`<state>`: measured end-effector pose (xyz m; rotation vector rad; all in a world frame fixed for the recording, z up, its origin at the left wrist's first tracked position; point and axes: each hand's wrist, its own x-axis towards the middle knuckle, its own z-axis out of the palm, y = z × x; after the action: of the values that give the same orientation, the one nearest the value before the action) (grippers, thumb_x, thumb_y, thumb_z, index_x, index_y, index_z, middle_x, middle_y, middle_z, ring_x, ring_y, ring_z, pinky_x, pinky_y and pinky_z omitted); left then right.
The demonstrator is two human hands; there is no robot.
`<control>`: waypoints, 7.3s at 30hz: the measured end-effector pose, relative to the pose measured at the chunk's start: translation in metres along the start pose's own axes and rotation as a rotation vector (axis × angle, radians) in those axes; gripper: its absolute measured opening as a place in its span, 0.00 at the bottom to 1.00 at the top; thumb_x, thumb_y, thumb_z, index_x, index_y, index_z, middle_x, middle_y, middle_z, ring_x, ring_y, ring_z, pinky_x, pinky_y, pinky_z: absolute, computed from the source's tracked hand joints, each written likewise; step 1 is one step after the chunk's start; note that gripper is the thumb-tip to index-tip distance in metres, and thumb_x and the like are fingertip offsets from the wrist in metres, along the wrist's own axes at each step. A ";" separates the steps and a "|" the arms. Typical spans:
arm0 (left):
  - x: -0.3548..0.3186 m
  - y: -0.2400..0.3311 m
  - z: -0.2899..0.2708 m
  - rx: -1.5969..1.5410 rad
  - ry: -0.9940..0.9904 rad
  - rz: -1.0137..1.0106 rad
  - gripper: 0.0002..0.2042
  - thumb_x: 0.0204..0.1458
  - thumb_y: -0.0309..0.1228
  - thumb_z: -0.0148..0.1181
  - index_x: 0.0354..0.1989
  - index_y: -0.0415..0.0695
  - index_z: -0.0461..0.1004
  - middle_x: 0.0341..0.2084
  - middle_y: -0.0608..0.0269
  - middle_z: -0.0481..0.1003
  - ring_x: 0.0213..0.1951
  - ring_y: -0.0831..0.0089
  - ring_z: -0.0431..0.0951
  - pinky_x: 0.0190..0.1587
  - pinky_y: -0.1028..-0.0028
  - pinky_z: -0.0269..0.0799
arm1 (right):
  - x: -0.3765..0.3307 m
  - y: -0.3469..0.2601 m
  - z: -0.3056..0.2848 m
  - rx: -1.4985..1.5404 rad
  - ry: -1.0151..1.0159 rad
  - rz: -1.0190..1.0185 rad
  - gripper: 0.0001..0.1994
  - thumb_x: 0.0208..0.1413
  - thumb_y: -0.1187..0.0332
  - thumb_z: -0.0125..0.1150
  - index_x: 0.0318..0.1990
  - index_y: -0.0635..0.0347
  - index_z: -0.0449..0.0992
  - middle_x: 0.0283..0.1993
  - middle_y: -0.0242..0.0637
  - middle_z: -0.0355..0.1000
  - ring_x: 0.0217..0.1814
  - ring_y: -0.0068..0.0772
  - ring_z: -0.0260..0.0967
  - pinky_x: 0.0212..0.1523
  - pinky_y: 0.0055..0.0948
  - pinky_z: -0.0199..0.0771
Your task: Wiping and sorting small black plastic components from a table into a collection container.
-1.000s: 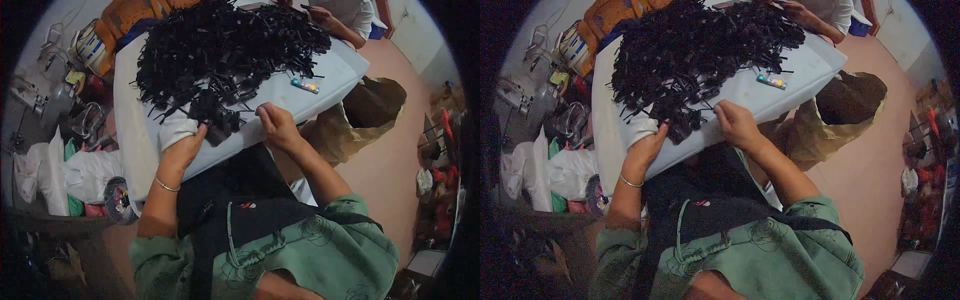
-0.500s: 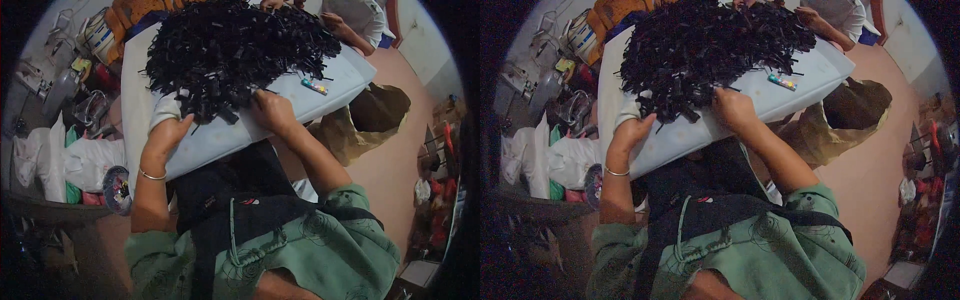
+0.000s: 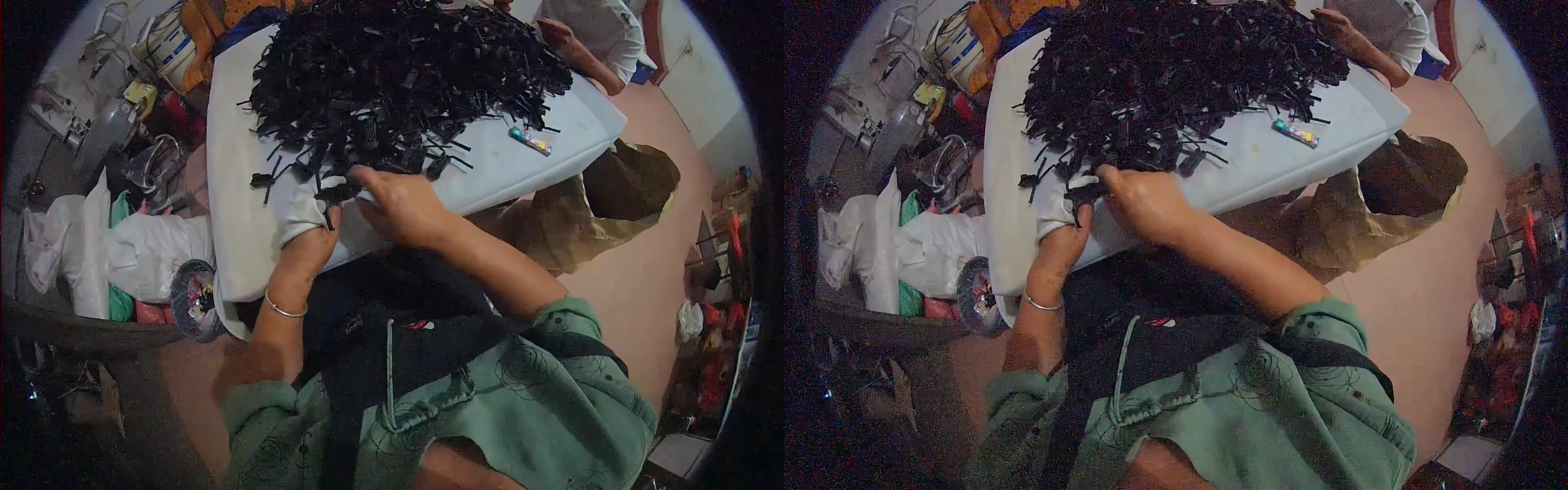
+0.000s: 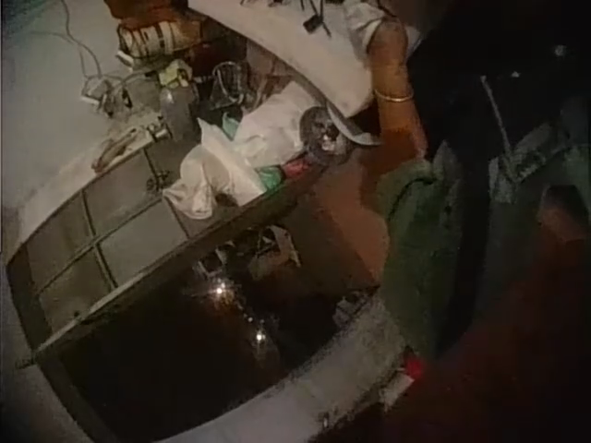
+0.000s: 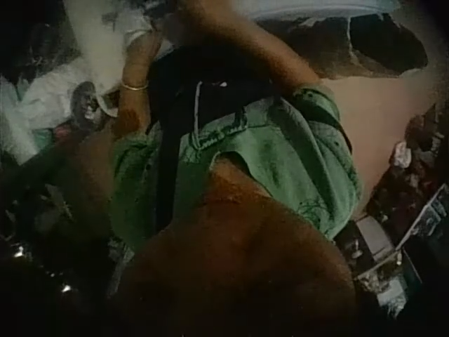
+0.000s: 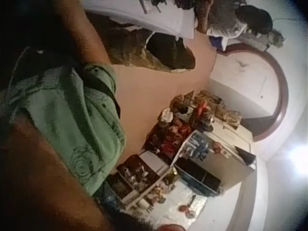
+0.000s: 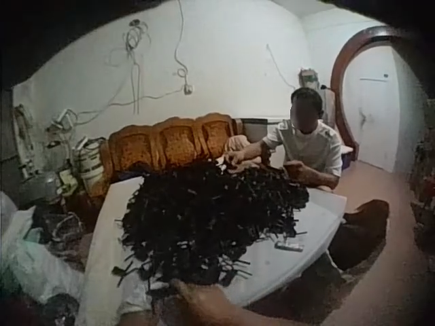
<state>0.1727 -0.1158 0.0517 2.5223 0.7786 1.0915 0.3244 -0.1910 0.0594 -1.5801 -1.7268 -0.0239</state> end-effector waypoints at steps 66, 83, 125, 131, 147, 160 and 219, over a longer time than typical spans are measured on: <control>-0.064 0.065 -0.048 -0.707 -0.088 -0.475 0.07 0.45 0.22 0.52 0.34 0.37 0.67 0.23 0.66 0.69 0.21 0.81 0.68 0.23 0.81 0.64 | -0.041 -0.070 -0.045 0.539 -0.453 0.085 0.11 0.57 0.66 0.43 0.28 0.65 0.64 0.21 0.33 0.57 0.25 0.21 0.51 0.27 0.24 0.58; -0.066 0.057 -0.029 -0.012 -0.007 -0.031 0.13 0.41 0.26 0.52 0.37 0.36 0.68 0.28 0.49 0.70 0.32 0.53 0.71 0.36 0.64 0.67 | -0.060 -0.048 0.018 0.917 -0.356 0.423 0.13 0.58 0.63 0.41 0.27 0.62 0.67 0.22 0.18 0.58 0.25 0.11 0.50 0.24 0.16 0.55; -0.061 0.042 -0.028 -0.881 -0.113 -0.557 0.10 0.50 0.28 0.48 0.40 0.37 0.65 0.27 0.61 0.69 0.31 0.69 0.69 0.34 0.73 0.65 | -0.062 -0.026 0.004 0.555 -0.377 0.161 0.10 0.48 0.69 0.55 0.36 0.66 0.70 0.30 0.47 0.70 0.35 0.36 0.70 0.36 0.28 0.67; -0.068 0.040 -0.032 -0.413 -0.222 -0.470 0.11 0.52 0.27 0.44 0.43 0.36 0.63 0.24 0.61 0.69 0.27 0.72 0.68 0.32 0.74 0.63 | -0.053 -0.031 -0.011 0.510 -0.224 -0.091 0.08 0.47 0.69 0.57 0.30 0.66 0.71 0.25 0.44 0.69 0.27 0.30 0.69 0.28 0.27 0.66; -0.064 0.052 -0.030 -0.501 -0.190 -0.257 0.13 0.47 0.24 0.44 0.42 0.35 0.62 0.32 0.54 0.67 0.34 0.67 0.68 0.36 0.72 0.64 | -0.047 -0.044 -0.010 0.655 -0.395 0.212 0.13 0.56 0.65 0.46 0.26 0.66 0.67 0.17 0.39 0.60 0.22 0.21 0.53 0.25 0.28 0.61; -0.059 0.018 -0.048 0.406 -0.098 0.116 0.11 0.47 0.24 0.45 0.39 0.35 0.67 0.28 0.47 0.69 0.29 0.55 0.70 0.36 0.65 0.66 | -0.031 -0.040 0.005 0.458 -0.332 0.216 0.13 0.53 0.63 0.48 0.24 0.64 0.64 0.18 0.44 0.64 0.18 0.37 0.62 0.23 0.34 0.63; -0.009 -0.034 0.022 -0.367 -0.084 -0.815 0.26 0.49 0.49 0.49 0.37 0.31 0.71 0.35 0.52 0.71 0.34 0.66 0.71 0.38 0.68 0.65 | 0.015 0.014 0.029 0.346 0.031 0.050 0.15 0.45 0.58 0.52 0.25 0.63 0.66 0.22 0.48 0.66 0.27 0.54 0.65 0.27 0.43 0.64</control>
<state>0.1713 -0.0946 0.0167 1.6651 1.2759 0.7369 0.3223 -0.1606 0.0405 -1.3579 -1.5690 0.2605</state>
